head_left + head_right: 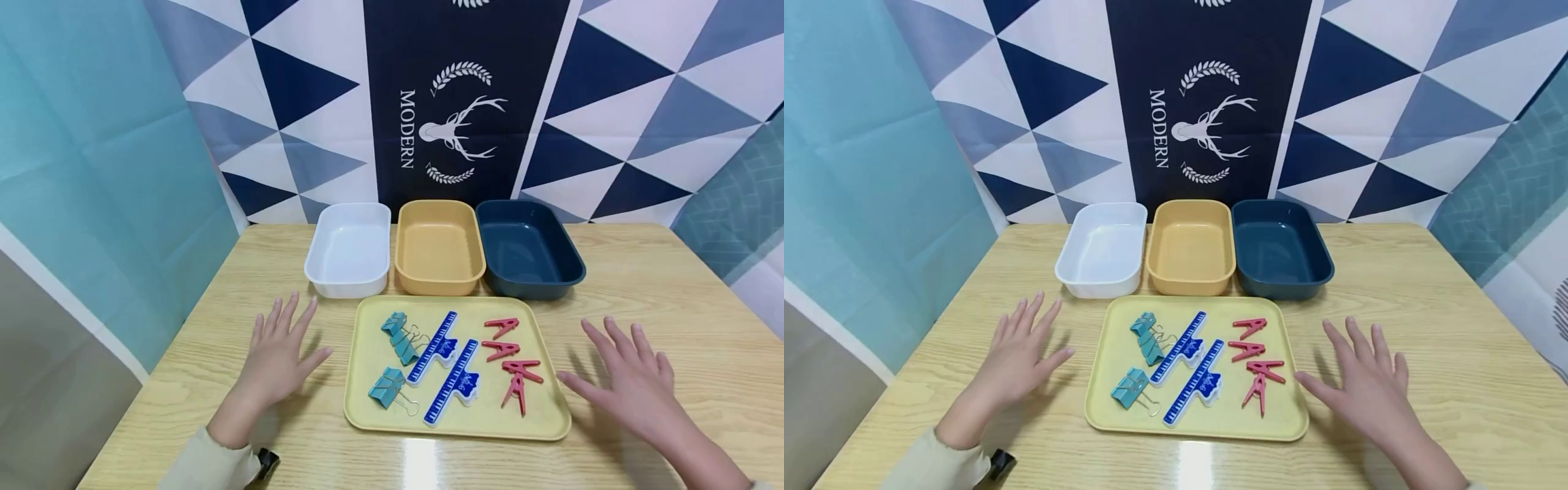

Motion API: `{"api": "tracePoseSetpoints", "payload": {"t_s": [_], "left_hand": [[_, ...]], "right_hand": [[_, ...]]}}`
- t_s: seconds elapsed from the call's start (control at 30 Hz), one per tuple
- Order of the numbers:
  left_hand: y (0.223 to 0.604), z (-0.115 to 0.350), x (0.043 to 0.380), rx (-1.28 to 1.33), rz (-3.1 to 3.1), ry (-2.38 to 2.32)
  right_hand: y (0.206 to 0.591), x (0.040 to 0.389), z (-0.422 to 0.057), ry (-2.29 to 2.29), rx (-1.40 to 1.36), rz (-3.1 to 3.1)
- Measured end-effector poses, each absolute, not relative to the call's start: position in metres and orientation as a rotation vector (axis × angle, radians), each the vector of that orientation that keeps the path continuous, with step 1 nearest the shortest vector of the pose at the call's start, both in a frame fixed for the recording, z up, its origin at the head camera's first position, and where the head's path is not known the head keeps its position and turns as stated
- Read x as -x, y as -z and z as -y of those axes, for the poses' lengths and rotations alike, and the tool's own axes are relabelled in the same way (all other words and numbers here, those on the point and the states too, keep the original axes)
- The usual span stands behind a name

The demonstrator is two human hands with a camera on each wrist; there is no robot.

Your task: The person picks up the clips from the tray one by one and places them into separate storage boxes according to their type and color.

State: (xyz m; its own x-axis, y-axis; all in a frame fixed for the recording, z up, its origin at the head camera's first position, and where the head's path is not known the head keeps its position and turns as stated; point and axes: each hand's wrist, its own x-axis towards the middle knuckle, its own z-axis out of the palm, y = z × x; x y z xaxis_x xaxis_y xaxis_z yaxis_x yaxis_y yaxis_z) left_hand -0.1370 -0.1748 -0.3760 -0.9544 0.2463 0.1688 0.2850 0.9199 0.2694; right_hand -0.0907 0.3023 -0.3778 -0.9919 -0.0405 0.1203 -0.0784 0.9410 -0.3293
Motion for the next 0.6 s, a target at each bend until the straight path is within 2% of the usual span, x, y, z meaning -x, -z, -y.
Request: {"api": "tracePoseSetpoints", "payload": {"t_s": [0.6], "left_hand": [[0.375,0.16,0.153,0.455,2.93,0.546]], "right_hand": [[0.376,0.097,-0.285,-0.566,-0.163,2.955]]}}
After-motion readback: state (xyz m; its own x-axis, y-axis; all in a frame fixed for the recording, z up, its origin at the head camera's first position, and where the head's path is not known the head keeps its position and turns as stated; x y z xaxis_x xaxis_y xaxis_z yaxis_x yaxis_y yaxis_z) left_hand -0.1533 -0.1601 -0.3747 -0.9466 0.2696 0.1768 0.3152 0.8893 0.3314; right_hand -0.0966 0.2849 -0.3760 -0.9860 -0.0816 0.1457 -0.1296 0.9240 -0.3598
